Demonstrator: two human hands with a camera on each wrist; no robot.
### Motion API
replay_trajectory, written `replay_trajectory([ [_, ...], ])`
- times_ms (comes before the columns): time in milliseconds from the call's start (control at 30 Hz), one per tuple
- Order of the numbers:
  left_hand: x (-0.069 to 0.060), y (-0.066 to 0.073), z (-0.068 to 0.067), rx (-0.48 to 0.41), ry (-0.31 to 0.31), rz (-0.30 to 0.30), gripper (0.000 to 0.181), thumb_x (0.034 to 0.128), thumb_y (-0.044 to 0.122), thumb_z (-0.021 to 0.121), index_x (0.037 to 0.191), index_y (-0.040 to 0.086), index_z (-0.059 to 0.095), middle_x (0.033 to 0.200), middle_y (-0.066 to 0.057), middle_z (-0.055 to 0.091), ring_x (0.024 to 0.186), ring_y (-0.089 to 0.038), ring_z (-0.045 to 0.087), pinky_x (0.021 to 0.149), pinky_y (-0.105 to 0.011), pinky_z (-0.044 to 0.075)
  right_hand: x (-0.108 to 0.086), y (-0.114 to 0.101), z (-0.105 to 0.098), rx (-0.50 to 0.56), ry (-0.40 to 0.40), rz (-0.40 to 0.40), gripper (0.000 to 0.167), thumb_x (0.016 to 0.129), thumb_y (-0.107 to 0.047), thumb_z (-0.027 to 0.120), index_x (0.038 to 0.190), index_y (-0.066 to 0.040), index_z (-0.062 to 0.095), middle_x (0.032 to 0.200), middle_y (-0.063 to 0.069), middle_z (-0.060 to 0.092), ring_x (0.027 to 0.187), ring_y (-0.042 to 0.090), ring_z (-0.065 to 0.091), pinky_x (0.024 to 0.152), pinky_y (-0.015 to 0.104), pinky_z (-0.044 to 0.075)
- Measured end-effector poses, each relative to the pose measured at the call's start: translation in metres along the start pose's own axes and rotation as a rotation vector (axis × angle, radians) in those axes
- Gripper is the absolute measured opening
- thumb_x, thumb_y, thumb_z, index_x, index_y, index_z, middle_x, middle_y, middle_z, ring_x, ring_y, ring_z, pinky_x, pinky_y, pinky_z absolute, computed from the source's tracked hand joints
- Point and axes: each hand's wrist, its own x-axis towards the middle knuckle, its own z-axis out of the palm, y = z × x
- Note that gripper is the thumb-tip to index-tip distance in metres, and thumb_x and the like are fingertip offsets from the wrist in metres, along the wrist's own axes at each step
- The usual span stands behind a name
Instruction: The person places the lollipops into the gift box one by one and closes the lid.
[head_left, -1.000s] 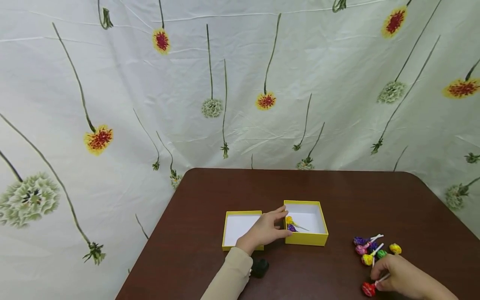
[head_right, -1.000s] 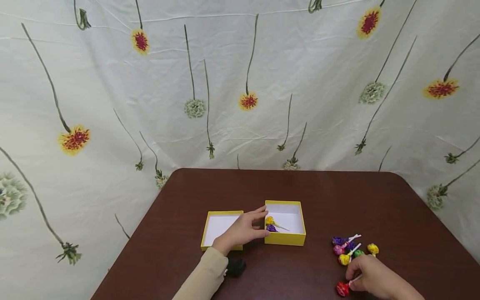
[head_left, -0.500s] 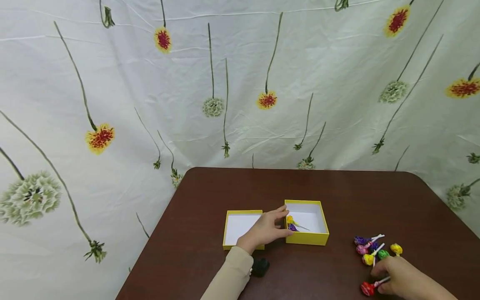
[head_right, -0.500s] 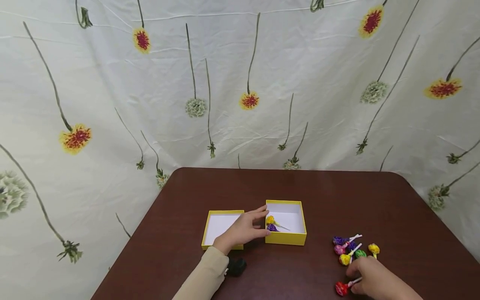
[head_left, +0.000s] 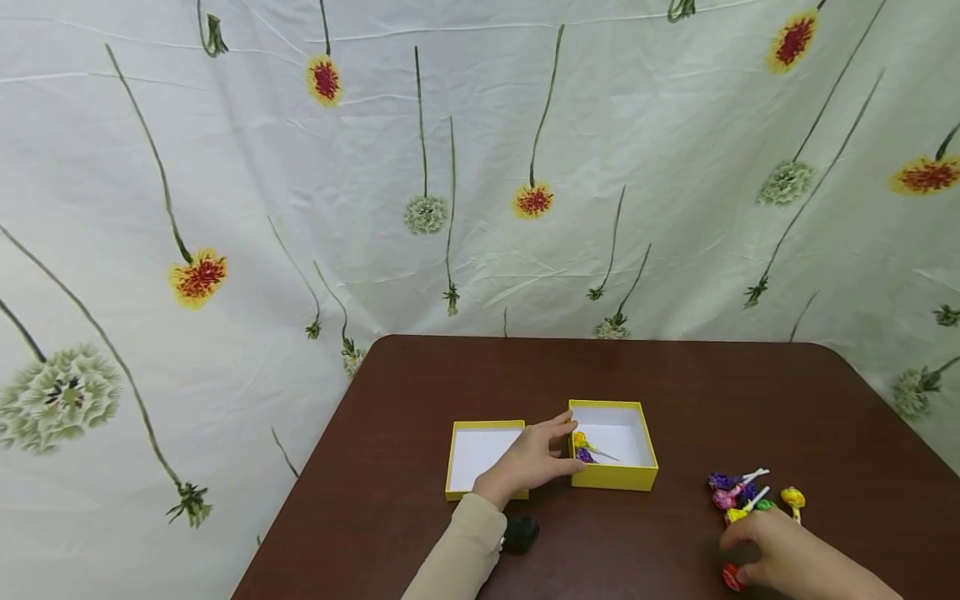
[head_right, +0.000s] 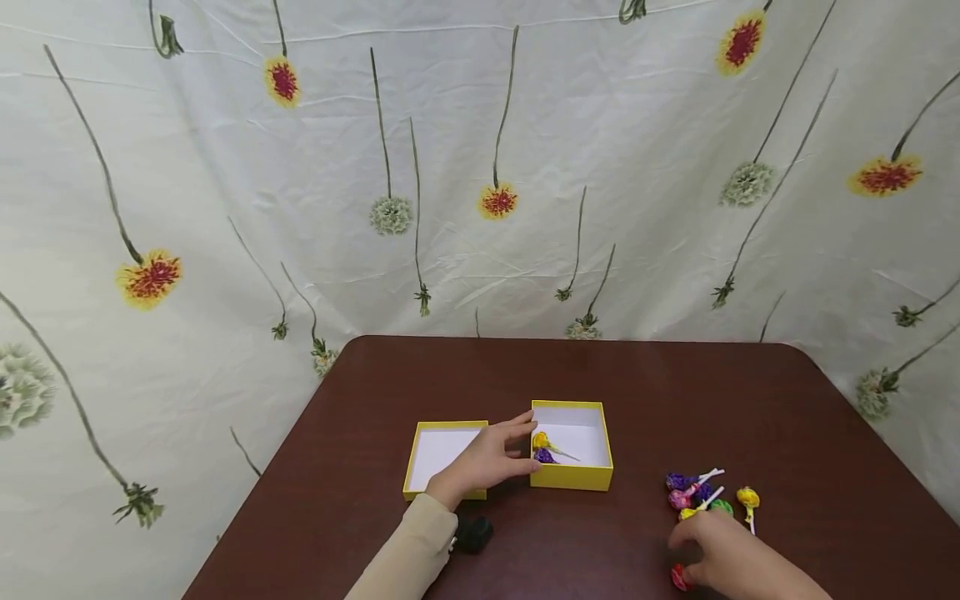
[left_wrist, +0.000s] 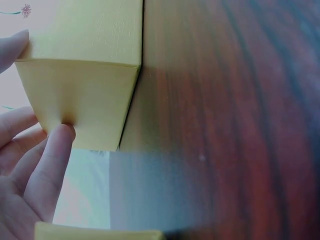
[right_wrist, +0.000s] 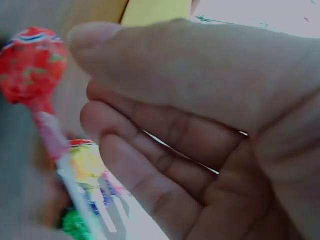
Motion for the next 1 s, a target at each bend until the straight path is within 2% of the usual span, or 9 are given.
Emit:
replay_trajectory([
  [167, 0.000, -0.001, 0.001, -0.001, -0.003, 0.003, 0.069, 0.0899, 0.029, 0.076, 0.150, 0.010, 0.048, 0.164, 0.000, 0.032, 0.139, -0.025, 0.050, 0.096, -0.028, 0.056, -0.001, 0.008, 0.008, 0.074, 0.012, -0.051, 0.008, 0.081, -0.009, 0.079, 0.088, -0.005, 0.076, 0.086, -0.007, 0.074, 0.077, -0.007, 0.059, 0.060, 0.023, 0.053],
  [333, 0.001, 0.000, 0.001, 0.003, -0.005, 0.005, 0.069, 0.0902, 0.029, 0.076, 0.150, 0.010, 0.047, 0.164, 0.000, 0.031, 0.141, -0.025, 0.048, 0.097, -0.028, 0.056, -0.002, 0.010, 0.013, 0.080, 0.047, -0.098, 0.006, 0.080, -0.005, 0.079, 0.084, -0.004, 0.075, 0.083, -0.011, 0.072, 0.073, -0.009, 0.056, 0.056, 0.022, 0.051],
  [567, 0.000, 0.000, 0.001, -0.004, -0.008, 0.000, 0.069, 0.0901, 0.028, 0.076, 0.150, 0.009, 0.047, 0.164, 0.000, 0.031, 0.139, -0.025, 0.051, 0.096, -0.028, 0.056, -0.002, 0.012, 0.016, 0.154, -0.003, -0.024, 0.010, 0.083, -0.007, 0.078, 0.091, -0.002, 0.076, 0.088, -0.003, 0.074, 0.079, -0.010, 0.059, 0.062, 0.020, 0.055],
  [667, 0.000, 0.000, 0.001, -0.007, -0.007, 0.002, 0.069, 0.0902, 0.028, 0.076, 0.150, 0.009, 0.047, 0.164, 0.000, 0.031, 0.139, -0.025, 0.050, 0.096, -0.027, 0.056, -0.004, 0.015, 0.016, 0.156, 0.001, -0.053, 0.009, 0.083, -0.006, 0.078, 0.090, -0.001, 0.076, 0.088, -0.006, 0.074, 0.078, -0.011, 0.058, 0.062, 0.020, 0.054],
  [833, 0.000, -0.001, 0.001, -0.007, -0.002, 0.001, 0.069, 0.0901, 0.028, 0.076, 0.150, 0.010, 0.047, 0.164, 0.000, 0.031, 0.141, -0.025, 0.048, 0.096, -0.028, 0.056, -0.005, 0.020, 0.018, 0.159, 0.031, -0.154, 0.003, 0.084, -0.004, 0.077, 0.086, -0.004, 0.076, 0.085, -0.013, 0.072, 0.073, -0.011, 0.054, 0.056, 0.019, 0.050],
  [1000, 0.001, -0.002, 0.001, -0.006, 0.000, 0.000, 0.070, 0.0895, 0.029, 0.077, 0.150, 0.009, 0.047, 0.164, 0.001, 0.031, 0.140, -0.025, 0.048, 0.096, -0.028, 0.056, -0.003, 0.020, 0.018, 0.212, 0.073, -0.118, 0.004, 0.085, -0.006, 0.076, 0.087, -0.010, 0.075, 0.083, -0.019, 0.068, 0.068, -0.010, 0.049, 0.053, 0.019, 0.045],
])
